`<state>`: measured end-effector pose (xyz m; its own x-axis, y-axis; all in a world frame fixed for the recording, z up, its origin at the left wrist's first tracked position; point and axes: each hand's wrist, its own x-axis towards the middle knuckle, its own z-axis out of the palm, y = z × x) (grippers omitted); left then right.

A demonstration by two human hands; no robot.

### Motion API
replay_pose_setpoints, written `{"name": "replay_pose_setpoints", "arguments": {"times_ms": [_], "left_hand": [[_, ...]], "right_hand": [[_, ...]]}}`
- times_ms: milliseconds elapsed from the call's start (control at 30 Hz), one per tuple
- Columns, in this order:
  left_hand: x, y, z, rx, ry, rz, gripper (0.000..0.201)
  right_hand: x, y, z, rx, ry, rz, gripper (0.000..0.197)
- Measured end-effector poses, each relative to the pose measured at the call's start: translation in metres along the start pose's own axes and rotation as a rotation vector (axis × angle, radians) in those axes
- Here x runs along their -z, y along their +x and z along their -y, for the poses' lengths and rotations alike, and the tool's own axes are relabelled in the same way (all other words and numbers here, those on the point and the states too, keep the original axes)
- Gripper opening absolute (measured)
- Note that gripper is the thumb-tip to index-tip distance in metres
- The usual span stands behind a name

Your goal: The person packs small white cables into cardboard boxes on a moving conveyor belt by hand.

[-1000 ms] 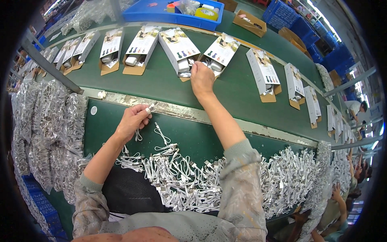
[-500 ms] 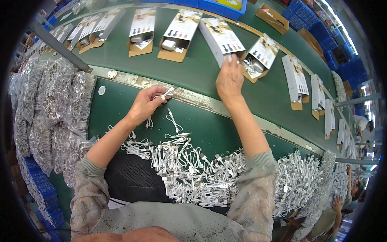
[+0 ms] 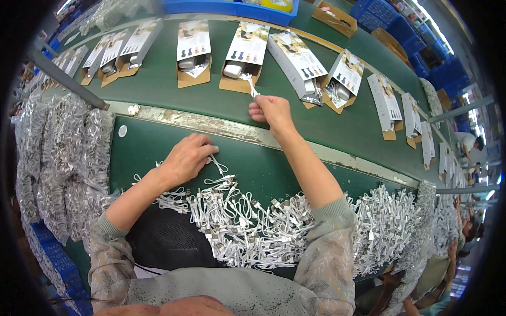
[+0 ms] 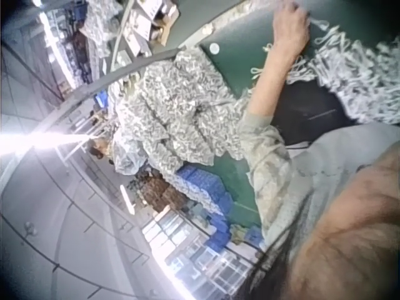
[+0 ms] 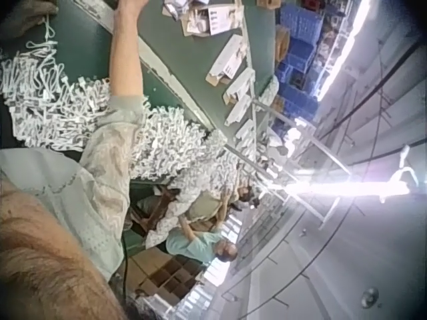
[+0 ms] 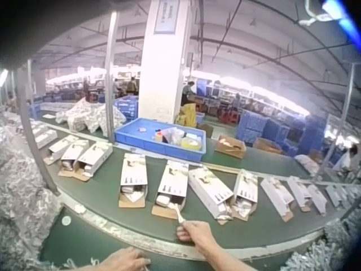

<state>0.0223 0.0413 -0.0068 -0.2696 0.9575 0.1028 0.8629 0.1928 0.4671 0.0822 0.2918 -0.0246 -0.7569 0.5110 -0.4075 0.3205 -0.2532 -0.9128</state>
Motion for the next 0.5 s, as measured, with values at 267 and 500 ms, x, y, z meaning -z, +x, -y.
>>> {"name": "replay_pose_setpoints", "arguments": {"times_ms": [267,500], "left_hand": [[0.012,0.026,0.004,0.434,-0.327,-0.084,0.017],[-0.014,0.128,0.054,0.668,-0.517,-0.402,0.022]], "right_hand": [[0.002,0.050,0.002,-0.093,0.111,-0.062,0.047],[-0.005,-0.060,0.007,0.062,-0.775,0.363,0.028]]}}
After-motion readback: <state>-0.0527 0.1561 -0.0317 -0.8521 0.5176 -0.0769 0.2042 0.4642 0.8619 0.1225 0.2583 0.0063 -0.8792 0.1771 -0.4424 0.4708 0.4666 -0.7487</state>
